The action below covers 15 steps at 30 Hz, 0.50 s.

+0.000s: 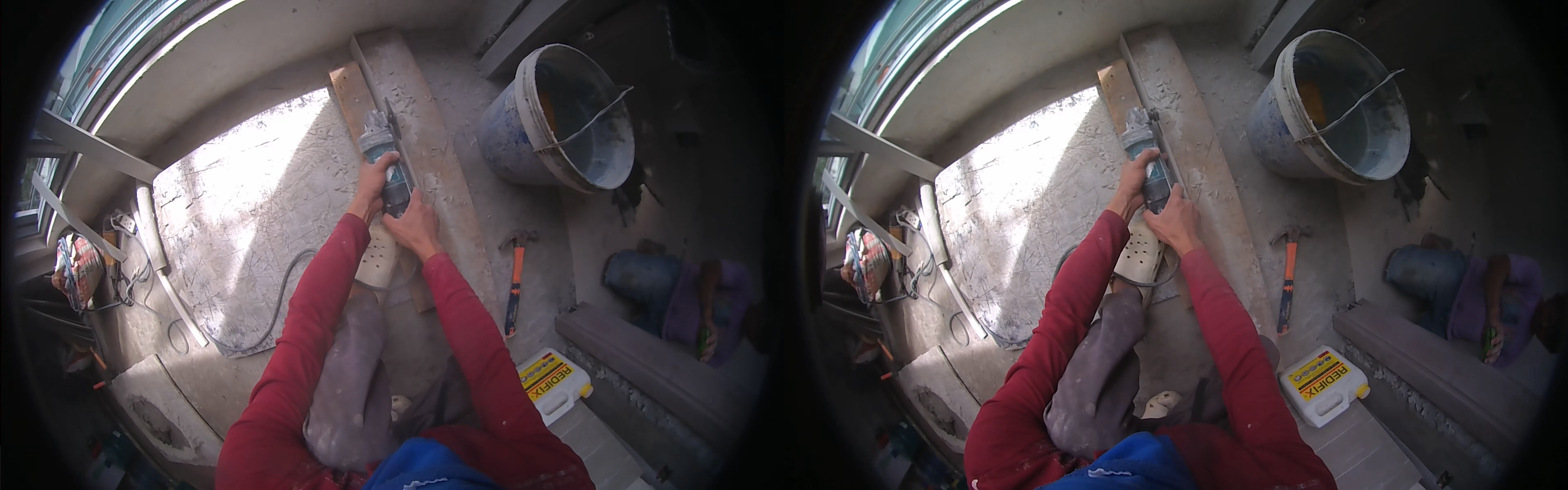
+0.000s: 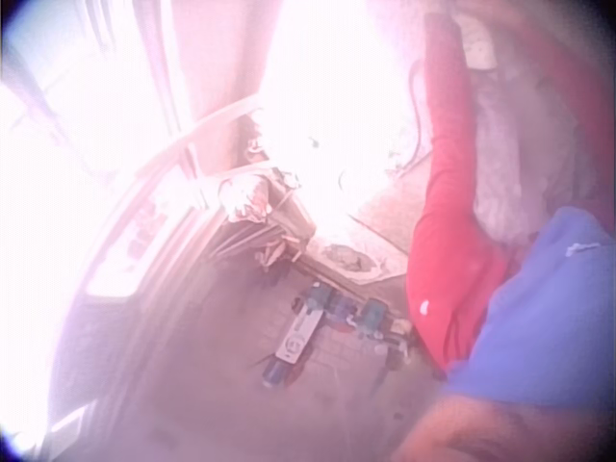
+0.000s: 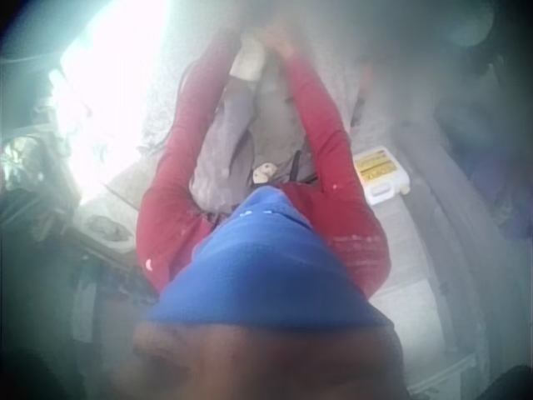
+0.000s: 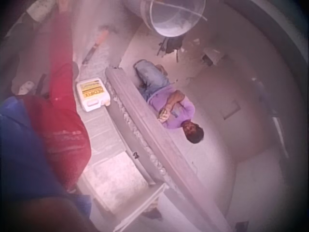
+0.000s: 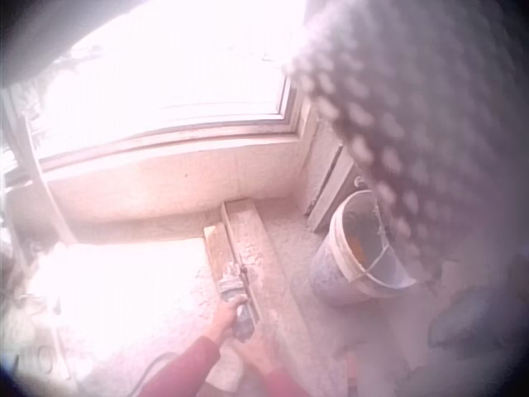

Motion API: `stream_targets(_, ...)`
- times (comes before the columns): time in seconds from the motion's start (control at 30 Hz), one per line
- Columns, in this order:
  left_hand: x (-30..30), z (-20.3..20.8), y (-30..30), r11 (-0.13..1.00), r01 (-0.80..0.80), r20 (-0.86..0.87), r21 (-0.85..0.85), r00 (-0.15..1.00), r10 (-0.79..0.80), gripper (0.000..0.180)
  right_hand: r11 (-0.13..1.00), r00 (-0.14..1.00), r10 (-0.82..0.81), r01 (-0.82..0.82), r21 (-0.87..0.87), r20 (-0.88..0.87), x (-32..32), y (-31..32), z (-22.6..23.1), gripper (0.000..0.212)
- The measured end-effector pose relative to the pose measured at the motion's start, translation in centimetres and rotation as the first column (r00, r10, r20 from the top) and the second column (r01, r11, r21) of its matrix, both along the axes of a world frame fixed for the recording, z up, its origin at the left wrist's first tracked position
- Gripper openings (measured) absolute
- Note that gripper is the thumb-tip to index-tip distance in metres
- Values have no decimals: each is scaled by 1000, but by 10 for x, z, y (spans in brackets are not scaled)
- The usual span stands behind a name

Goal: The person sits on the floor and uses a hammer to split a piece of wood. They then use an angle grinder to cut the wood along a marked line.

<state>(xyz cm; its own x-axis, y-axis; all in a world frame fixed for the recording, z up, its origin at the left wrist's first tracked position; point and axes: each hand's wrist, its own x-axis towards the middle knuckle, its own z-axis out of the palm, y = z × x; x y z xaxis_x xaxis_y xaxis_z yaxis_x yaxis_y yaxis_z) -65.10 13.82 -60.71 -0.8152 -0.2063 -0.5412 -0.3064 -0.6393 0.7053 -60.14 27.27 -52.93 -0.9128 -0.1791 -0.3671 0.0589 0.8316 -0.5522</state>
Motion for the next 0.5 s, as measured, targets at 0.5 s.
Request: stream_targets(0.5, -9, -3, -6, 998, 29, 35, 52, 999, -31, 35, 999, 999, -8, 10, -33, 45, -10, -4, 3, 71)
